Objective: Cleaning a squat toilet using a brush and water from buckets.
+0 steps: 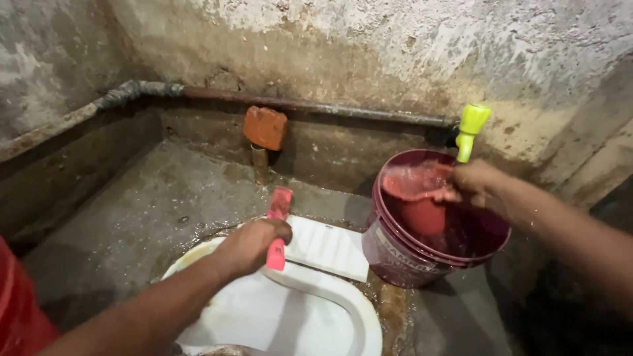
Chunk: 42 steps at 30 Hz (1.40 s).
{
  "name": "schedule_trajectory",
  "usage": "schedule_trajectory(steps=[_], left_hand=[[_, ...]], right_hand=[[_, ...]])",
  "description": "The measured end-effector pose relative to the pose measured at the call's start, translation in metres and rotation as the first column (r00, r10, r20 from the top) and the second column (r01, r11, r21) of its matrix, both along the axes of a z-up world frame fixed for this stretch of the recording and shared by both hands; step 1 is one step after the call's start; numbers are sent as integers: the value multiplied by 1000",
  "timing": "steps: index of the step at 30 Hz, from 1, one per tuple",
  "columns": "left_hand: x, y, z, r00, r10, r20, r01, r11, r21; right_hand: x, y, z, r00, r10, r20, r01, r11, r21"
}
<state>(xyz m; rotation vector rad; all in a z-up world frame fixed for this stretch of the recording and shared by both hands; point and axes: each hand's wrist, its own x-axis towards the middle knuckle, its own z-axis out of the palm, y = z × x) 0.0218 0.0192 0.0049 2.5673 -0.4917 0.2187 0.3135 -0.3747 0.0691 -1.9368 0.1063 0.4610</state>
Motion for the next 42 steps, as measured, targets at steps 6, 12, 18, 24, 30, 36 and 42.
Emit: schedule_trajectory(steps=[6,12,18,24,30,36,42], left_hand=[[5,27,29,990,131,51,-131,991,-7],[0,67,44,996,62,-64,-78,955,-288],[-4,64,50,973,181,-143,-209,954,-216],[3,55,35,941,288,-176,-319,930,-184],[1,65,24,962,244,-122,-264,945,-195],[-12,86,16,974,208,-85,-213,975,-58],[-32,98,6,947,167,-273,-167,986,23]], right_hand=[[-21,38,45,998,-43,51,31,977,210],[-50,87,78,973,48,225,-96,973,209],[-55,153,81,964,15,266,-77,972,224],[-87,230,25,882,283,376,-148,925,-349],[-139,286,-10,576,513,637,-75,809,-583],[-146,284,-32,620,582,526,-213,770,-602],[-186,275,-115,539,780,317,-447,584,-678]])
